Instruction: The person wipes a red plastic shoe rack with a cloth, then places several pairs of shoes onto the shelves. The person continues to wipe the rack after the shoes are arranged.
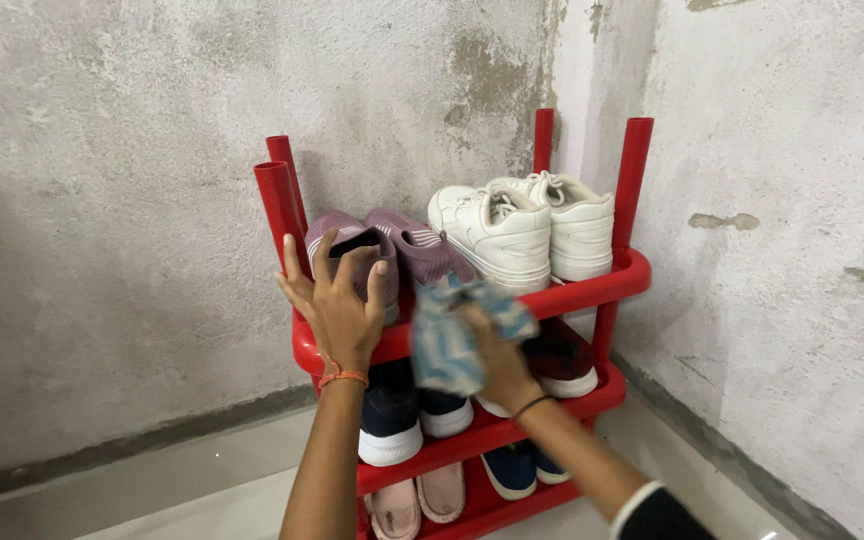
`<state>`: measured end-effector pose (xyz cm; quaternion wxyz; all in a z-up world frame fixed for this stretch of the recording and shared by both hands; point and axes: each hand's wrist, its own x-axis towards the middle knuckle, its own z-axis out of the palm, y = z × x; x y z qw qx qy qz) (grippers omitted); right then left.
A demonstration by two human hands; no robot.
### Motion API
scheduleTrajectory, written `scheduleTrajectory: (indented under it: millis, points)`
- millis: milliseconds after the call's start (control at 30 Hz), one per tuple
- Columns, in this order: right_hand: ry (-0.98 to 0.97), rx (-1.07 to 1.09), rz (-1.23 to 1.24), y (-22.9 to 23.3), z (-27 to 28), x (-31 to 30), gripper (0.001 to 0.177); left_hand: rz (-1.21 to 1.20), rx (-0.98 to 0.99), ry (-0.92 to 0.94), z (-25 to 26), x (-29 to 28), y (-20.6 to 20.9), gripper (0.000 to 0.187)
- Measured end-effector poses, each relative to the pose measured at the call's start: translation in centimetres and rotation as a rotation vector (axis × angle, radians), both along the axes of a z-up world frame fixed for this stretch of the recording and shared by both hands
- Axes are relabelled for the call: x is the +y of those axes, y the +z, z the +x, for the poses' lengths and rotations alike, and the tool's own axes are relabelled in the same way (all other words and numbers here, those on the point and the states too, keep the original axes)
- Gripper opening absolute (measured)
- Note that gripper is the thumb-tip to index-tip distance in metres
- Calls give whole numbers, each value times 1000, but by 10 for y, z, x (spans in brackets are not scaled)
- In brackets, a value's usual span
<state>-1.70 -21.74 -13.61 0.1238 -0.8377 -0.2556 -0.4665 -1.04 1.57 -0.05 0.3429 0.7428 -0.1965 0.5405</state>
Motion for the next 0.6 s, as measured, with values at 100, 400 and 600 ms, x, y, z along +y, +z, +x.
scheduleTrajectory:
  millis: [100, 400, 600]
  points:
    - [-296, -100, -70, -2, -2, -103, 73, -8, -7, 21, 1, -2, 0, 35]
    - [-474, 312, 853, -19, 2, -278, 65, 72, 33, 100, -4, -9, 3, 44]
    - [-193, 348, 968, 97, 48, -286, 60, 91, 37, 120, -7, -9, 5, 47]
